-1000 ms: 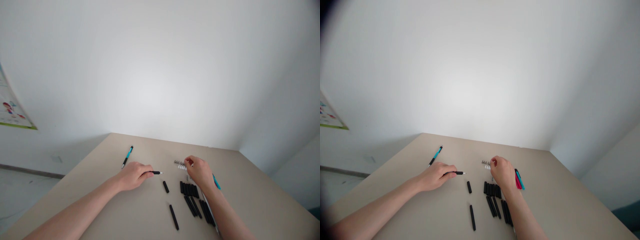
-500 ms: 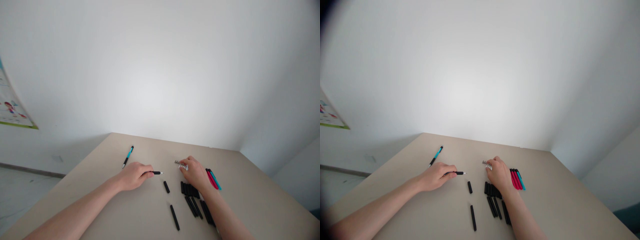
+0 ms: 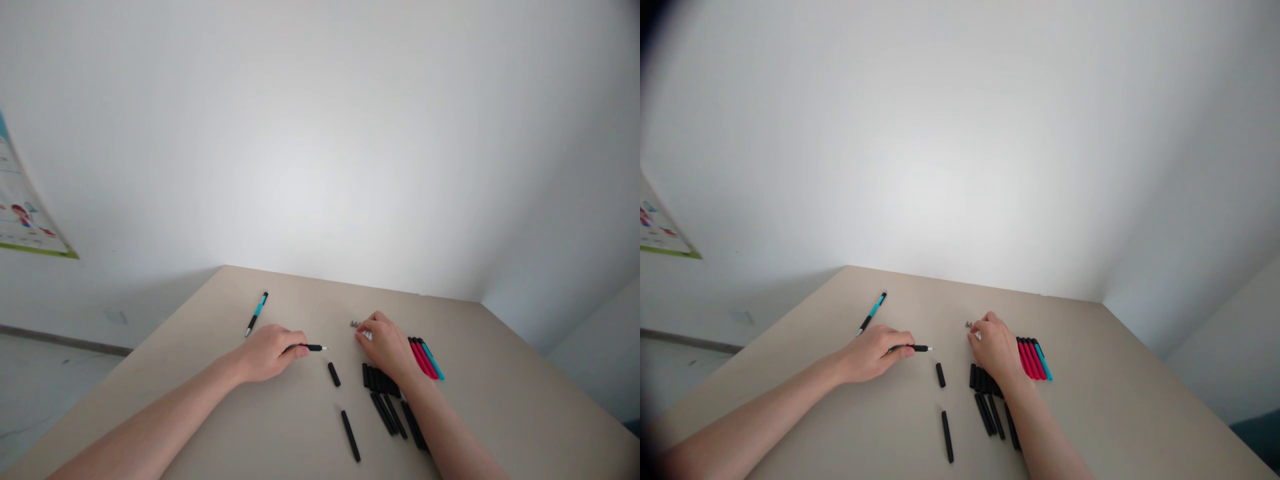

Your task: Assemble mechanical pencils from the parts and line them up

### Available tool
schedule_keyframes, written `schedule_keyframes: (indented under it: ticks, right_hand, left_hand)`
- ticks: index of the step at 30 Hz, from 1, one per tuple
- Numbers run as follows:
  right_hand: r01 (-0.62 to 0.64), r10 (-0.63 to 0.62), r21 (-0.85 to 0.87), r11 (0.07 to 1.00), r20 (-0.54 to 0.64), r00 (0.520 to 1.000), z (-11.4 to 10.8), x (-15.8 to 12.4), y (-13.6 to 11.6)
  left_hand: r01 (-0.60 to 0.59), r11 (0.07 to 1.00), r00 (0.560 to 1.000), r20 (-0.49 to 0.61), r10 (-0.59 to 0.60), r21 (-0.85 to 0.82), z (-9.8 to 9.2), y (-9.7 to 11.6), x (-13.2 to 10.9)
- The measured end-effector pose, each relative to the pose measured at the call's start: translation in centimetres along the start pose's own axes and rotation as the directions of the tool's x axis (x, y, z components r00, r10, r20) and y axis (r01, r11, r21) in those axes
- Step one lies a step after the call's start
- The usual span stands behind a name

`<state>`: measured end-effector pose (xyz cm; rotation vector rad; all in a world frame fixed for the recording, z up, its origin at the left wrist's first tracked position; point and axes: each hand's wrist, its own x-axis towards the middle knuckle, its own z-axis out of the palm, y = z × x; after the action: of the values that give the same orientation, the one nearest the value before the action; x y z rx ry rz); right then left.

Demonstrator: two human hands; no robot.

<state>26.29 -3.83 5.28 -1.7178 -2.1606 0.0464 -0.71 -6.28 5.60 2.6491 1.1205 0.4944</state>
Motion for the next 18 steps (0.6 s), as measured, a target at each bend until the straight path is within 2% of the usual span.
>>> schedule_keyframes:
  ticks: [5,8,12,18]
  right_hand:
    - [0.164,-0.162,0.005,0.986,-0.144,0.976,0.4,0.2,-0.2]
    - [0.246,-0.244,0.0,0.969,-0.119,0.962,1.0,0.5,-0.2]
    - [0.26,-0.257,0.039,0.965,-0.071,0.964,1.6,0.9,0.1]
    - [0.247,-0.243,0.058,0.967,-0.062,0.968,1.5,1.1,0.2]
  left_hand:
    - [-0.003,1.0,1.0,-0.001,0.004,0.012,0.1,-0.1,0.0]
    - [-0.003,1.0,1.0,-0.01,0.003,0.012,0.1,-0.2,0.0]
    - [-0.006,1.0,1.0,-0.017,0.007,0.009,0.1,-0.1,-0.1]
    - [-0.014,1.0,1.0,-0.027,0.014,-0.005,0.1,-0.1,0.0]
